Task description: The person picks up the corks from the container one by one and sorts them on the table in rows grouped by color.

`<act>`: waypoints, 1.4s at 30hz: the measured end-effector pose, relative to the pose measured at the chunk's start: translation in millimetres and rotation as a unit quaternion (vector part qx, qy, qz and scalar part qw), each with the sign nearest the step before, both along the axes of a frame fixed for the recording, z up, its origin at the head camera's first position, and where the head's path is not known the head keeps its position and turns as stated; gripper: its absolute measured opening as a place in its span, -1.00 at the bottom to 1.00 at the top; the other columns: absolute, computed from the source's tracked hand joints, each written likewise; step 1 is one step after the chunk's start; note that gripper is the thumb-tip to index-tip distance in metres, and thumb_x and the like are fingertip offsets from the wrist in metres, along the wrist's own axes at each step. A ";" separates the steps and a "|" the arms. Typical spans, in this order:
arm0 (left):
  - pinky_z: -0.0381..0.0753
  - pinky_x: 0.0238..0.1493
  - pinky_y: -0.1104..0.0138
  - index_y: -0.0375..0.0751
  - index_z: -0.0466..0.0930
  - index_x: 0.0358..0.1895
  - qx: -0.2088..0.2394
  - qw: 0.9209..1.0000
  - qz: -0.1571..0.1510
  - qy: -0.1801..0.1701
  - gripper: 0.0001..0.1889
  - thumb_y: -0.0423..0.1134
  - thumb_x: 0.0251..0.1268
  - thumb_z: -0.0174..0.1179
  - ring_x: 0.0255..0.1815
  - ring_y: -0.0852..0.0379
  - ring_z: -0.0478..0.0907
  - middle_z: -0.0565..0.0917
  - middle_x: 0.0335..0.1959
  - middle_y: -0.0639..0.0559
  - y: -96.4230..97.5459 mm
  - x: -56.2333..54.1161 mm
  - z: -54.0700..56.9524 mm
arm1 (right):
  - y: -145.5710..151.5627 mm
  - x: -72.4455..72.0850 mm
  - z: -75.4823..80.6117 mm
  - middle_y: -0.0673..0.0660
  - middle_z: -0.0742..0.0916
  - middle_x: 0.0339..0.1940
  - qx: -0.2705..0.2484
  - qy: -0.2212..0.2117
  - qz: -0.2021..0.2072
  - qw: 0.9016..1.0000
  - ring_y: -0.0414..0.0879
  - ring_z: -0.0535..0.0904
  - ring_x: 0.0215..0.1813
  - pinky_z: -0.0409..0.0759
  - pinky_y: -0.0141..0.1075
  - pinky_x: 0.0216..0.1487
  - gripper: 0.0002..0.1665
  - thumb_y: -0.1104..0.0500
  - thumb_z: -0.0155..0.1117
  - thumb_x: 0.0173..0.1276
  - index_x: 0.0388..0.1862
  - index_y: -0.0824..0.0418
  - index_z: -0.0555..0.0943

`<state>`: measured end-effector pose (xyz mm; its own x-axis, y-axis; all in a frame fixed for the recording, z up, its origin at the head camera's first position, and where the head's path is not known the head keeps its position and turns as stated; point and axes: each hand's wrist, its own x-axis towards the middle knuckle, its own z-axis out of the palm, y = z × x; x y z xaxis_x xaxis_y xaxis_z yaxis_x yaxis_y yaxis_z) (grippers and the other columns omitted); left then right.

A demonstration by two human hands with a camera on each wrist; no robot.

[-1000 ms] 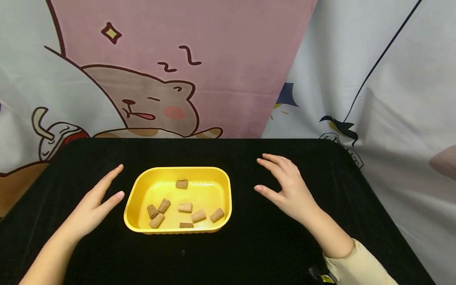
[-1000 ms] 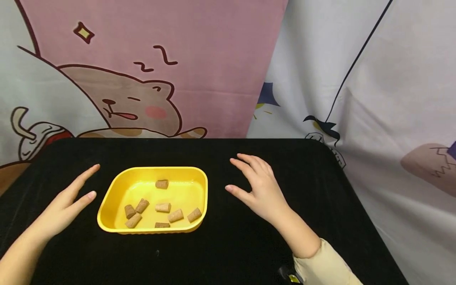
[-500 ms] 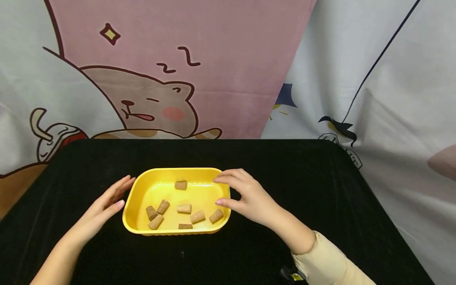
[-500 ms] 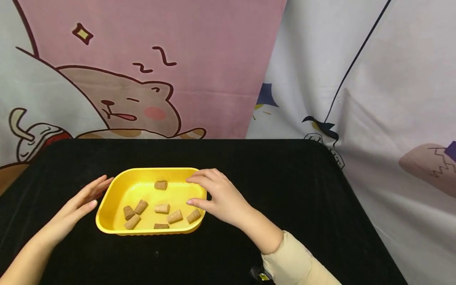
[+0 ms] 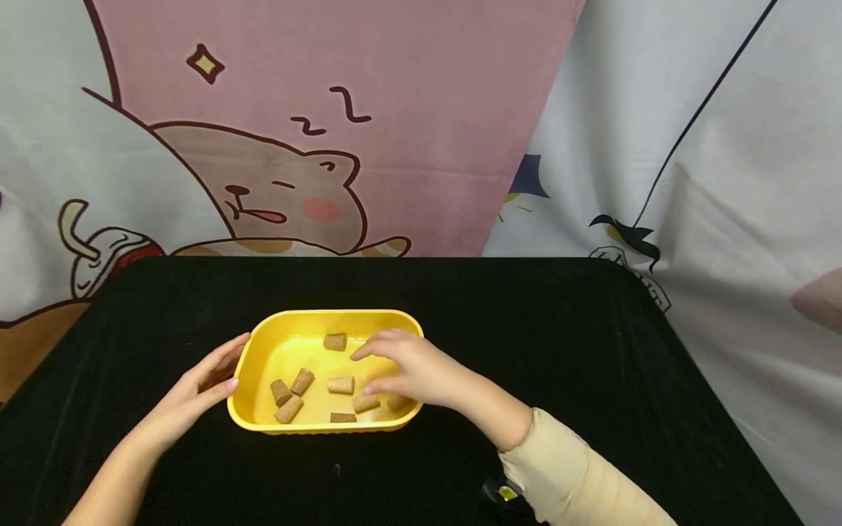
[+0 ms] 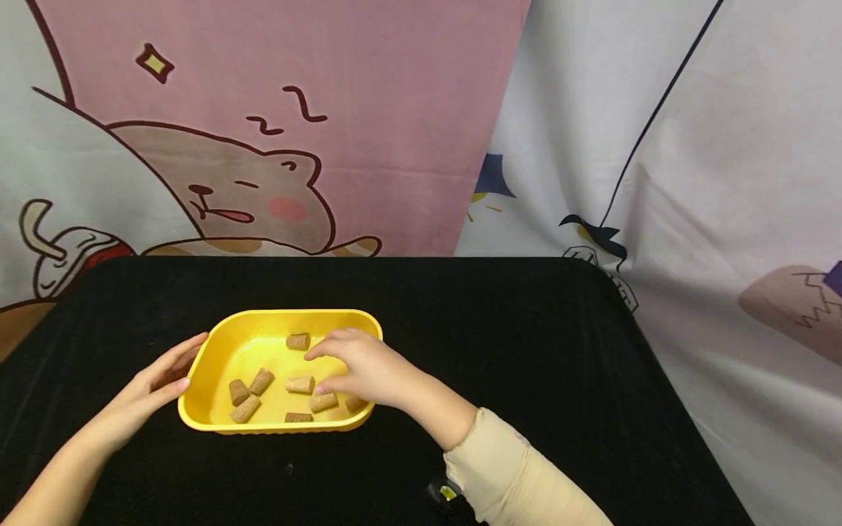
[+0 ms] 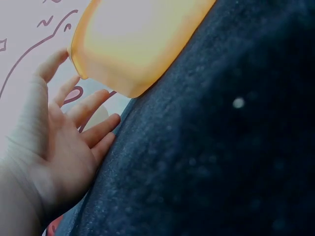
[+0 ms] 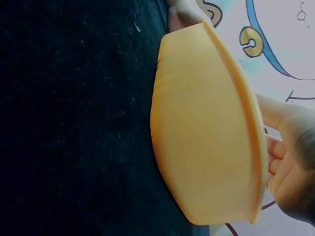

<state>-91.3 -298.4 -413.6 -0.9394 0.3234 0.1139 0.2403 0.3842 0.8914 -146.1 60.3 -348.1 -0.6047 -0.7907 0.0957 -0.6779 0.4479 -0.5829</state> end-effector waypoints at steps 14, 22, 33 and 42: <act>0.44 0.02 0.44 -0.23 -0.02 0.51 0.012 1.000 -0.004 -0.008 -0.42 -0.39 0.48 -0.12 0.18 0.47 0.31 0.18 0.37 -0.47 -0.2 0.3 -1.7 | -34.4 -16.6 -13.3 -0.07 0.66 -0.05 0.094 -0.034 0.035 0.994 -0.24 0.52 0.01 0.43 -0.42 0.08 -0.59 0.07 0.42 0.21 0.05 0.06 0.64; 0.47 0.01 0.42 -0.23 -0.03 0.51 0.018 1.000 -0.007 -0.008 -0.42 -0.40 0.48 -0.12 0.18 0.46 0.33 0.18 0.37 -0.49 0.4 0.3 -1.1 | -42.2 -22.5 -19.6 -0.15 0.63 -0.22 0.118 -0.060 0.031 0.991 -0.30 0.49 -0.16 0.44 -0.48 -0.07 -0.63 0.10 0.43 0.20 0.00 0.06 0.66; 0.49 -0.01 0.40 -0.22 -0.05 0.51 0.015 1.000 -0.002 -0.017 -0.40 -0.37 0.48 -0.11 0.15 0.46 0.35 0.20 0.36 -0.48 1.1 0.7 -0.5 | -48.2 -23.2 -24.4 -0.19 0.60 -0.30 0.113 -0.096 0.025 0.989 -0.32 0.46 -0.22 0.44 -0.49 -0.10 -0.70 0.14 0.43 0.20 -0.06 0.06 0.67; 0.51 -0.01 0.37 -0.20 -0.05 0.52 0.023 1.000 -0.006 -0.017 -0.41 -0.38 0.48 -0.13 0.15 0.44 0.37 0.21 0.35 -0.50 -1.6 -0.2 -2.5 | -46.5 -24.8 -27.1 -0.19 0.59 -0.30 0.102 -0.093 0.035 0.990 -0.33 0.47 -0.22 0.44 -0.50 -0.11 -0.73 0.16 0.39 0.24 -0.06 0.04 0.67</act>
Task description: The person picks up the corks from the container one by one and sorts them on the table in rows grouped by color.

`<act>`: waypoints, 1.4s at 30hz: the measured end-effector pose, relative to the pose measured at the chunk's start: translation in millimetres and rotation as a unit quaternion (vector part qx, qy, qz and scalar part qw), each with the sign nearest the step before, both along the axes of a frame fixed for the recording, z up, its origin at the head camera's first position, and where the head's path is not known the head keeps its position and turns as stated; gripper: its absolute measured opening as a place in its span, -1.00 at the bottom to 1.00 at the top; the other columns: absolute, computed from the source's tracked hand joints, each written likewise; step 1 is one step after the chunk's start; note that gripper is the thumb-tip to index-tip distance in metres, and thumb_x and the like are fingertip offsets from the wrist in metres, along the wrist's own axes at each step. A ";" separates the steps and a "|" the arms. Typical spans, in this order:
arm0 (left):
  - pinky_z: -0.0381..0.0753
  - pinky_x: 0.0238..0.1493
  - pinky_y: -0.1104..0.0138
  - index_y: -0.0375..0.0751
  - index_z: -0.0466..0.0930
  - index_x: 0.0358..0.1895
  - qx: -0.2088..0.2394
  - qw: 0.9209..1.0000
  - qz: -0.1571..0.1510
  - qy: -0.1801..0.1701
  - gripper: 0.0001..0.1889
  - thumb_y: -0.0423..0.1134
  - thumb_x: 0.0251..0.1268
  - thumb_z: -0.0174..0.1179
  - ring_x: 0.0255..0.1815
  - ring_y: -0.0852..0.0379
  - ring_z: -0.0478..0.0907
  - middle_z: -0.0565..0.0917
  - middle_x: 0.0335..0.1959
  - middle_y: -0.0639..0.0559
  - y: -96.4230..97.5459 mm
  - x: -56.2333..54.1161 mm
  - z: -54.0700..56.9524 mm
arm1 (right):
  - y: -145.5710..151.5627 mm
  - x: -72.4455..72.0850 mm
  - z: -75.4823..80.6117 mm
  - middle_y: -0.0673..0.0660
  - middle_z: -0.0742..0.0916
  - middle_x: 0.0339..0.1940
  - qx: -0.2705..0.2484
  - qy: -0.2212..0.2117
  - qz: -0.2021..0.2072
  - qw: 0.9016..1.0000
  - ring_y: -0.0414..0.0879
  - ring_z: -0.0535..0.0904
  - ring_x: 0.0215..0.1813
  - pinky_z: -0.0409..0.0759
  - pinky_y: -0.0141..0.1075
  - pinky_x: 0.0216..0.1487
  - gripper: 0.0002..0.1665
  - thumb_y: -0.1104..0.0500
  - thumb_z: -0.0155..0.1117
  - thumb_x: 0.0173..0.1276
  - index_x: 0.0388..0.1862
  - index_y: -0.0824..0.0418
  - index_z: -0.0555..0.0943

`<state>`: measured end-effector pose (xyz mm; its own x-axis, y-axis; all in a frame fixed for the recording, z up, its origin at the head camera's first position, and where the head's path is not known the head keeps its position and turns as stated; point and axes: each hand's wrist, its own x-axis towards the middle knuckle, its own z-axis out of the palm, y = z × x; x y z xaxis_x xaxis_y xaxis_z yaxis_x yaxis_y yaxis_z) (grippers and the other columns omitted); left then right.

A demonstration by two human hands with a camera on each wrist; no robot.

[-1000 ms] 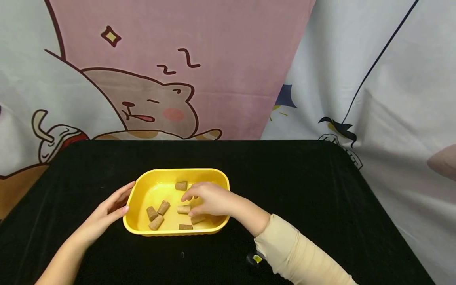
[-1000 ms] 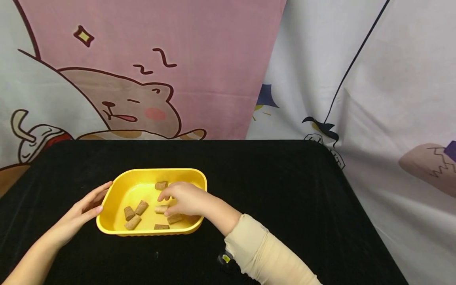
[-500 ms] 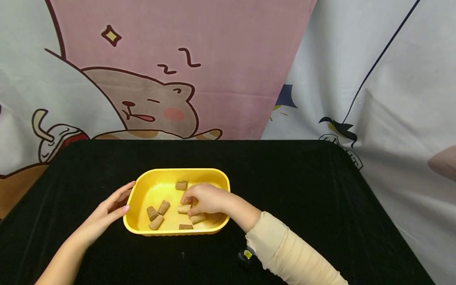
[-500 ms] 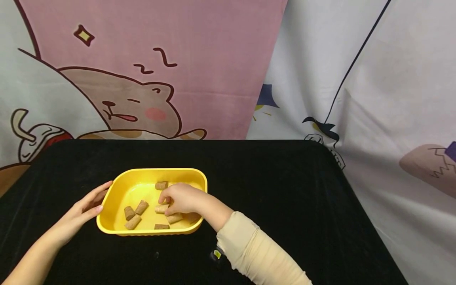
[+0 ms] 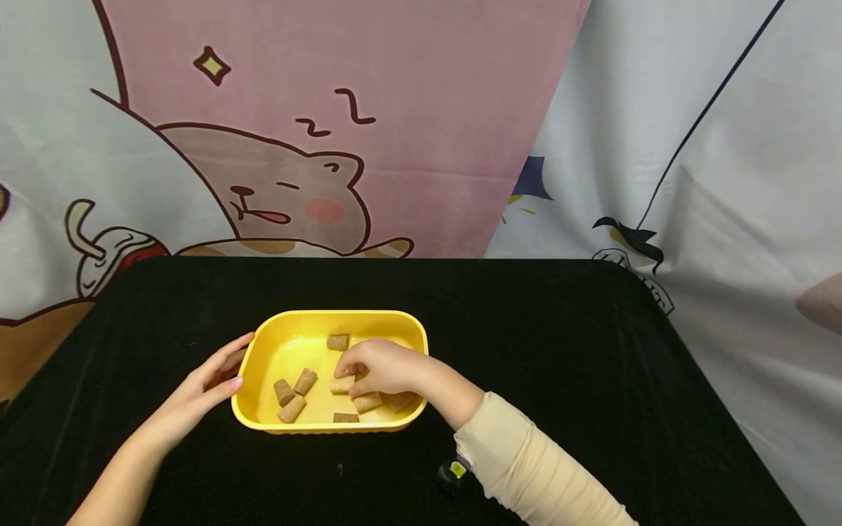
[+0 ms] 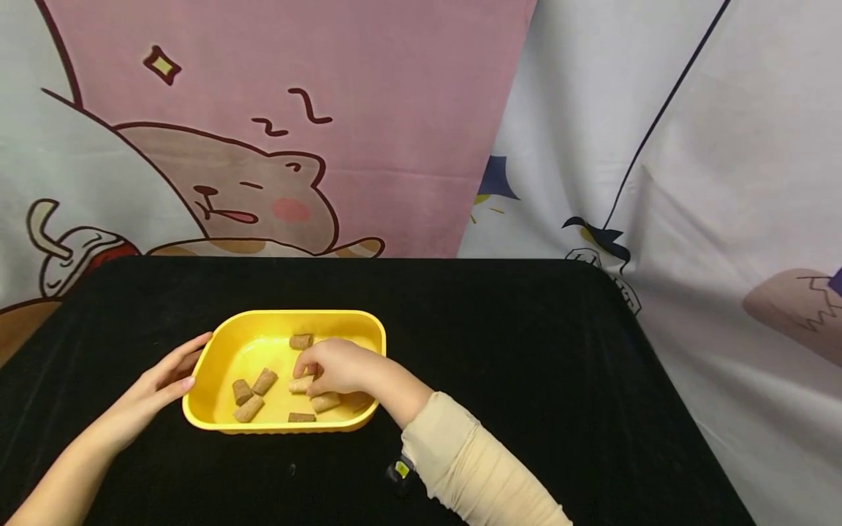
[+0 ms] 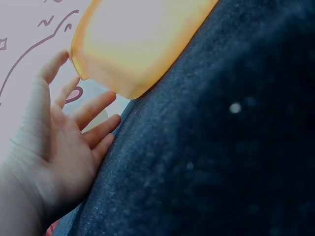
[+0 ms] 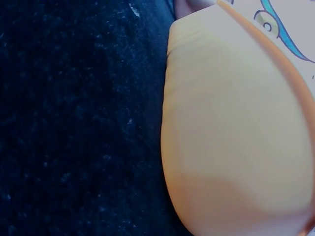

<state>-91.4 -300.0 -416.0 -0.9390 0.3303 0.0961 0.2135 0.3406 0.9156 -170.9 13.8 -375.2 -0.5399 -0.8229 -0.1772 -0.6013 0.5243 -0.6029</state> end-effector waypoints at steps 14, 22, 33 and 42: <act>0.52 -0.03 0.37 -0.23 -0.05 0.51 -0.001 1.000 0.003 -0.007 -0.41 -0.37 0.49 -0.11 0.13 0.46 0.37 0.22 0.34 -0.50 1.9 0.4 1.1 | 11.6 0.1 21.3 -0.15 0.62 -0.18 -0.042 0.015 -0.011 0.999 -0.28 0.47 -0.12 0.46 -0.43 -0.02 -0.72 0.18 0.34 0.30 0.00 0.05 0.65; 0.52 -0.03 0.38 -0.21 -0.05 0.51 -0.007 1.000 0.007 -0.008 -0.41 -0.35 0.49 -0.11 0.13 0.47 0.36 0.22 0.35 -0.49 1.3 0.1 0.8 | 25.9 2.6 36.1 -0.12 0.63 -0.05 -0.088 0.043 -0.009 0.995 -0.30 0.49 -0.02 0.47 -0.40 0.07 -0.74 0.23 0.32 0.30 -0.03 0.04 0.65; 0.52 -0.04 0.37 -0.20 -0.05 0.52 -0.008 1.000 0.004 -0.008 -0.41 -0.35 0.49 -0.11 0.13 0.46 0.37 0.22 0.35 -0.49 1.8 -1.5 -1.2 | 54.3 3.3 47.8 -0.09 0.62 -0.02 -0.134 0.066 -0.013 0.989 -0.26 0.49 0.04 0.50 -0.28 0.11 -0.72 0.26 0.31 0.30 -0.02 0.07 0.65; 0.51 -0.04 0.39 -0.21 -0.06 0.51 -0.010 1.000 0.006 -0.011 -0.41 -0.34 0.50 -0.12 0.13 0.49 0.35 0.21 0.36 -0.49 1.2 -0.6 -0.7 | 82.6 -0.8 58.1 -0.08 0.62 -0.04 -0.141 0.075 -0.019 0.987 -0.22 0.50 -0.01 0.56 -0.19 0.03 -0.70 0.30 0.33 0.27 -0.03 0.07 0.66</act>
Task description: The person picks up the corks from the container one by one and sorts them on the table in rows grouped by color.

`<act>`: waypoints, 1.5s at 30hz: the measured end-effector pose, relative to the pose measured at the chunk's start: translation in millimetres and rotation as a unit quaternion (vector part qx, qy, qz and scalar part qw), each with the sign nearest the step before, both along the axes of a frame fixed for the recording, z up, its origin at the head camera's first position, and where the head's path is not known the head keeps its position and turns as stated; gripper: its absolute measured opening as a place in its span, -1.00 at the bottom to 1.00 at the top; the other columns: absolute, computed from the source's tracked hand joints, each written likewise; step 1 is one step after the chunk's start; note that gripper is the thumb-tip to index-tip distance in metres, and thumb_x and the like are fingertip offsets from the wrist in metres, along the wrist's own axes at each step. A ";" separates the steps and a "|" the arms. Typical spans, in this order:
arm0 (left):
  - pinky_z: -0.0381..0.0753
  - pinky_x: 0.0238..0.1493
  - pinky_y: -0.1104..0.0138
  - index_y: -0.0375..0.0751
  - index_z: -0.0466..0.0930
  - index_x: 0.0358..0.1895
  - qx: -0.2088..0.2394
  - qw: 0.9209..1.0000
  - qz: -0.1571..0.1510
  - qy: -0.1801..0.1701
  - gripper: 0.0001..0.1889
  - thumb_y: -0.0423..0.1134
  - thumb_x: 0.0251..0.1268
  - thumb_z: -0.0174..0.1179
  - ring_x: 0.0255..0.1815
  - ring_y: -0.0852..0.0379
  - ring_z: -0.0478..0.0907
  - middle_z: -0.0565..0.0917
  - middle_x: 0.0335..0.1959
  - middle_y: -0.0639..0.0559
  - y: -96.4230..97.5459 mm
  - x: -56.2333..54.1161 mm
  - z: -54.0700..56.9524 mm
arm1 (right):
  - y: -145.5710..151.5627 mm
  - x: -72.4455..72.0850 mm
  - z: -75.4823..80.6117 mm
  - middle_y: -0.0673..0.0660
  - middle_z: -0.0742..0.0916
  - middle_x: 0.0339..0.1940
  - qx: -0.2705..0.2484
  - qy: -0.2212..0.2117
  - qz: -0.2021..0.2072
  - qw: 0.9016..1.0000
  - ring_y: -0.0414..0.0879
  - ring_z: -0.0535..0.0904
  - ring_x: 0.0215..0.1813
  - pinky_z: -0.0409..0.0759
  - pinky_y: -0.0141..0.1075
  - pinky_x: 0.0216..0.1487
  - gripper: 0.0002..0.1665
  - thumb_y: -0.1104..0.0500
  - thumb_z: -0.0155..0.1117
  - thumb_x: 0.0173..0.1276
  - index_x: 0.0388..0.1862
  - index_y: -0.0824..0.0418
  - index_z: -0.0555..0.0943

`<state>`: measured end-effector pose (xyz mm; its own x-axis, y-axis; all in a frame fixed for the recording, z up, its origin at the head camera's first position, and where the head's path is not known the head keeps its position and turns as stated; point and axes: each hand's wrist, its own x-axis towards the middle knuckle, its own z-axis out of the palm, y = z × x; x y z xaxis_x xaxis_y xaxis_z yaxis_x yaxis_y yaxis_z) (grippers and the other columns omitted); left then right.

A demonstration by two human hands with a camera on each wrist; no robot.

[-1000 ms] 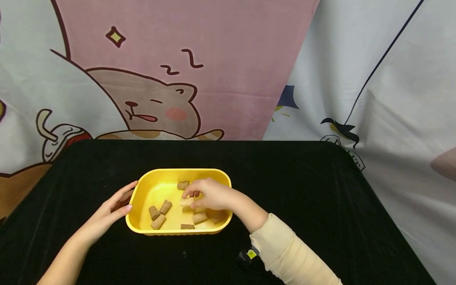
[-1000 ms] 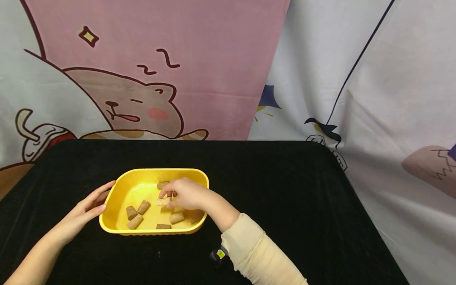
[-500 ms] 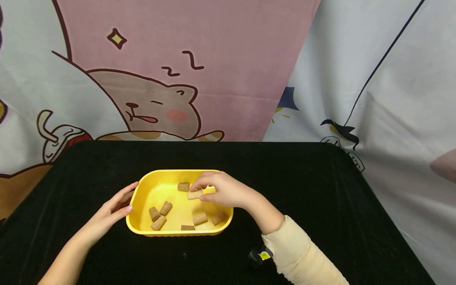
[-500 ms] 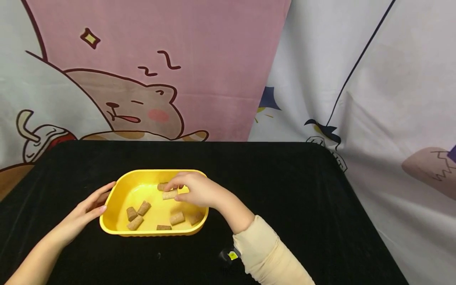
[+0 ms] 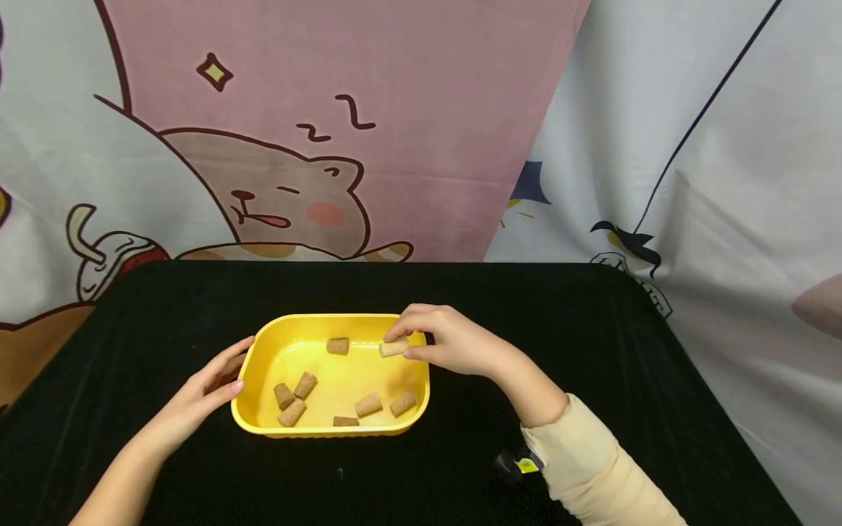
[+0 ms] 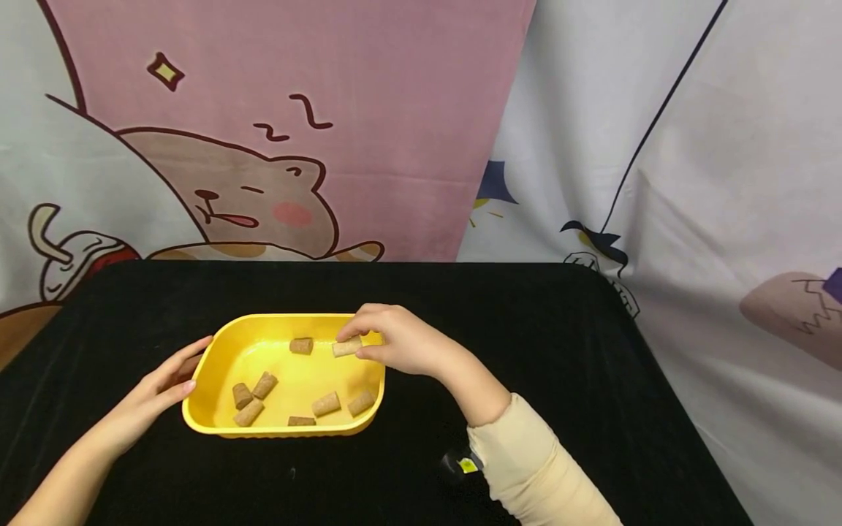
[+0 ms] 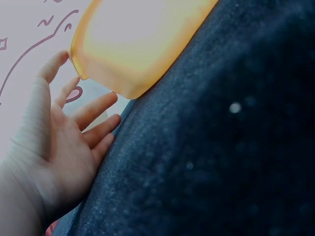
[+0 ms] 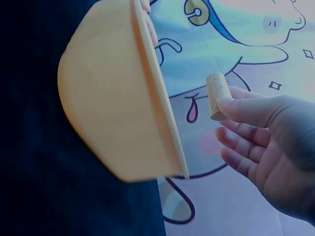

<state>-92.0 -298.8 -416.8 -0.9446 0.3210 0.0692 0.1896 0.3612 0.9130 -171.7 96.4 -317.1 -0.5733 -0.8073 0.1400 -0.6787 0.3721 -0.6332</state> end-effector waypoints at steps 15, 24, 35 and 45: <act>0.53 -0.05 0.37 -0.20 -0.07 0.52 0.003 1.000 0.001 -0.007 -0.41 -0.33 0.50 -0.12 0.12 0.48 0.37 0.20 0.35 -0.51 1.4 0.8 1.5 | 46.6 -11.4 1.1 -0.13 0.62 -0.06 0.017 -0.007 -0.032 0.999 -0.21 0.52 -0.05 0.58 -0.13 -0.01 -0.66 0.31 0.33 0.27 -0.02 -0.01 0.66; 0.53 -0.05 0.37 -0.21 -0.06 0.51 0.000 1.000 0.000 0.001 -0.41 -0.35 0.50 -0.13 0.11 0.46 0.38 0.23 0.33 -0.51 1.3 1.1 2.3 | 66.8 -23.9 -7.9 -0.13 0.63 -0.05 0.035 -0.010 -0.013 0.999 -0.21 0.53 -0.01 0.56 -0.19 0.05 -0.66 0.33 0.33 0.25 -0.04 0.00 0.66; 0.52 -0.04 0.37 -0.16 -0.08 0.53 -0.001 1.000 0.000 -0.008 -0.40 -0.33 0.50 -0.13 0.12 0.48 0.37 0.20 0.35 -0.51 0.7 1.9 1.9 | 75.6 -43.6 -26.5 -0.14 0.63 -0.05 0.065 -0.055 0.006 0.996 -0.17 0.52 0.00 0.53 -0.15 0.06 -0.65 0.36 0.33 0.23 -0.07 -0.01 0.67; 0.50 -0.02 0.39 -0.17 -0.07 0.52 0.005 1.000 -0.006 -0.002 -0.41 -0.35 0.50 -0.14 0.13 0.47 0.36 0.20 0.35 -0.52 0.0 1.9 2.9 | 78.6 -55.7 -43.5 -0.12 0.62 -0.06 0.091 -0.094 0.039 0.991 -0.15 0.50 -0.04 0.53 -0.15 -0.03 -0.68 0.33 0.31 0.23 -0.07 0.00 0.67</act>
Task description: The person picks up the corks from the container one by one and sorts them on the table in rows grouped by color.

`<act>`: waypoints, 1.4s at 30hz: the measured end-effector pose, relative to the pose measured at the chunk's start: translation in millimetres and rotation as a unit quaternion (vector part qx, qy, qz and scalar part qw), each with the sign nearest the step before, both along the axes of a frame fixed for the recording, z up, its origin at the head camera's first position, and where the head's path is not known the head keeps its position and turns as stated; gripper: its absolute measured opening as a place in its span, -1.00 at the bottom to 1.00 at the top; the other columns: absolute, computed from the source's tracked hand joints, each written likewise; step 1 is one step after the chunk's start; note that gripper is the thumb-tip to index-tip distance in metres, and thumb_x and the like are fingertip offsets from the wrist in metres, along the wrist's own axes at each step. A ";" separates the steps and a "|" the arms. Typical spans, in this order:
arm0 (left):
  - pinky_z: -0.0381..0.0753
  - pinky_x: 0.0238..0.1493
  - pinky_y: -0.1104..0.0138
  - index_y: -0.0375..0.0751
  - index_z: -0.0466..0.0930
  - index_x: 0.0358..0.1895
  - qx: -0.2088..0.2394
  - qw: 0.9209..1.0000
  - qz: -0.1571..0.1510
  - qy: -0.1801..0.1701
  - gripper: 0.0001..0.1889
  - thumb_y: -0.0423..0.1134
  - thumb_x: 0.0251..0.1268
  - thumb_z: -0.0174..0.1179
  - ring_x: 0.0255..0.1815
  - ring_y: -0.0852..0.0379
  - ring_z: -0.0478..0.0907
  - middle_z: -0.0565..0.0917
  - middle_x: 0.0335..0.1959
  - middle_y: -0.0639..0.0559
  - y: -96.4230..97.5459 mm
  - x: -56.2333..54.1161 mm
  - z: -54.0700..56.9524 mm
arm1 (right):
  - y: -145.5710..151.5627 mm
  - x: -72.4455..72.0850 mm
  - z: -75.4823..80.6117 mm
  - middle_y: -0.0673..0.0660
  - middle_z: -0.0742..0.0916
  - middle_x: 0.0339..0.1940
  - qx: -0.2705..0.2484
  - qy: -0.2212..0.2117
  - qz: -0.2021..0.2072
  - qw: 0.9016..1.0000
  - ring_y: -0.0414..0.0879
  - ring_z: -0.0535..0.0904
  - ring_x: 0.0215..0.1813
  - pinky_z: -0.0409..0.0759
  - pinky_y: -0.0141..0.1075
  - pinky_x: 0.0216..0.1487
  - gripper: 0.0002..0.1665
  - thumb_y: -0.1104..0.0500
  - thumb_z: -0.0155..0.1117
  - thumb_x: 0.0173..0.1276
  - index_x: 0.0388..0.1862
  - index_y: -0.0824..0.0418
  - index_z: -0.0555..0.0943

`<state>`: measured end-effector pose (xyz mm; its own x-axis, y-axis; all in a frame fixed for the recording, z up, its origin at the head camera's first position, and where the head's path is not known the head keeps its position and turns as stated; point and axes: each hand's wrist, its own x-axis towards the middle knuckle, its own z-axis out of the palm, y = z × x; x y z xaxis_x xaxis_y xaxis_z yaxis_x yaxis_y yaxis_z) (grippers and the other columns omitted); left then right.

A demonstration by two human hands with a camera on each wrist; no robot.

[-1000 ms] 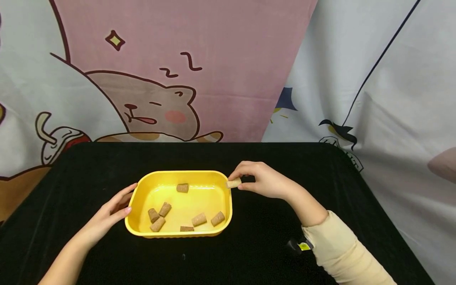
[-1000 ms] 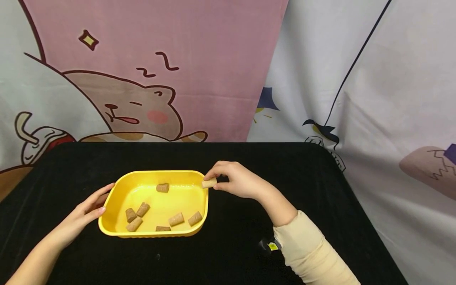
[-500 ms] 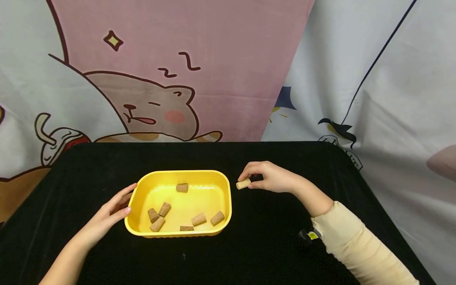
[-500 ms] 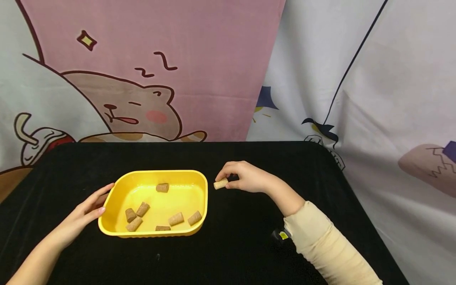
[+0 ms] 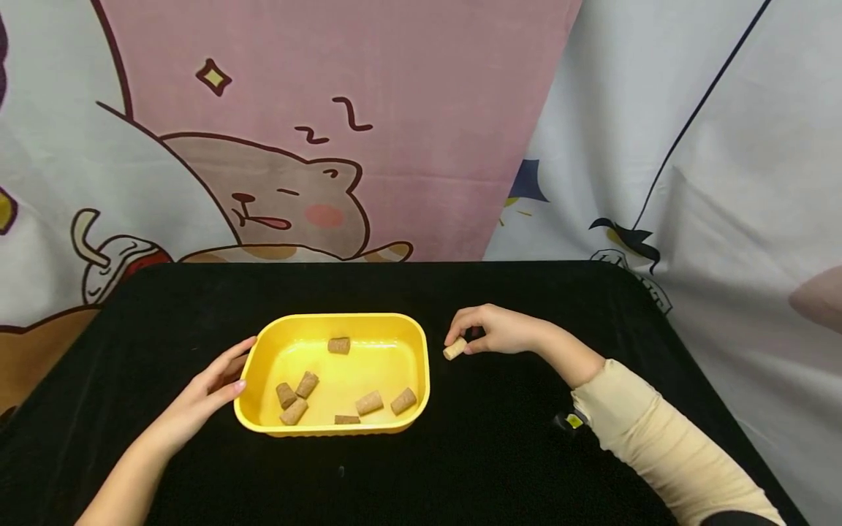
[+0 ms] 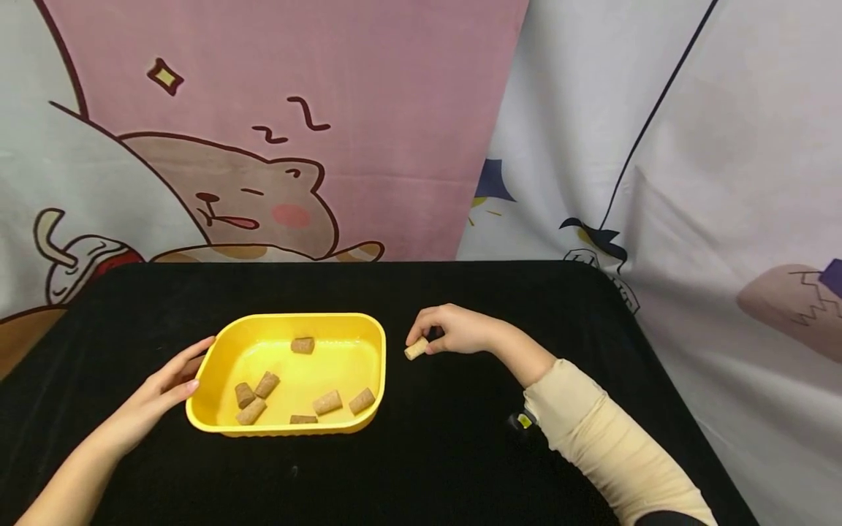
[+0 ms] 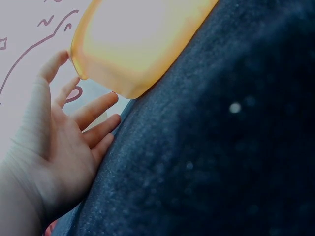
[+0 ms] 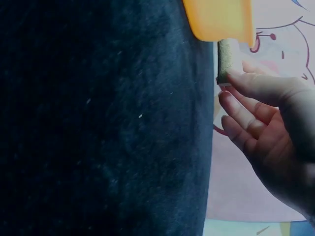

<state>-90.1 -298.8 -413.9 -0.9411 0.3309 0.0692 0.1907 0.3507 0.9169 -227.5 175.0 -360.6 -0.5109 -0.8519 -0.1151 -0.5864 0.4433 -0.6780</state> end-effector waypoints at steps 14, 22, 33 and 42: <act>0.51 -0.04 0.38 -0.17 -0.07 0.52 -0.002 1.000 0.004 0.001 -0.41 -0.35 0.50 -0.14 0.12 0.45 0.39 0.23 0.33 -0.51 0.0 -1.5 -1.8 | 2.8 -10.6 -6.5 -0.06 0.61 -0.02 0.015 -0.045 0.012 0.999 -0.10 0.48 0.05 0.49 -0.14 0.06 -0.66 0.42 0.25 0.22 -0.06 0.12 0.68; 0.52 -0.04 0.37 -0.18 -0.08 0.52 -0.001 1.000 0.003 -0.005 -0.40 -0.34 0.50 -0.13 0.11 0.45 0.39 0.22 0.33 -0.53 1.9 -1.0 -2.2 | 2.1 -15.3 -19.7 -0.04 0.59 0.03 0.022 -0.074 -0.004 0.997 -0.10 0.46 0.10 0.45 -0.14 0.12 -0.60 0.47 0.16 0.24 -0.06 0.10 0.68; 0.52 -0.04 0.36 -0.15 -0.08 0.53 -0.002 1.000 0.003 -0.005 -0.40 -0.34 0.50 -0.14 0.11 0.46 0.38 0.21 0.33 -0.53 1.1 -1.2 -0.5 | 0.2 -12.2 -27.9 -0.01 0.61 0.07 0.010 -0.056 -0.027 0.998 -0.08 0.46 0.12 0.47 -0.11 0.09 -0.54 0.52 0.10 0.24 -0.08 0.06 0.69; 0.53 -0.06 0.36 -0.15 -0.08 0.53 -0.005 1.000 0.004 -0.008 -0.41 -0.33 0.51 -0.15 0.10 0.46 0.39 0.22 0.33 -0.53 1.7 -0.6 -1.1 | 1.4 -9.7 -29.3 -0.04 0.59 0.11 0.014 -0.040 -0.039 0.998 -0.09 0.46 0.13 0.49 -0.15 0.05 -0.50 0.51 0.10 0.23 0.00 0.04 0.67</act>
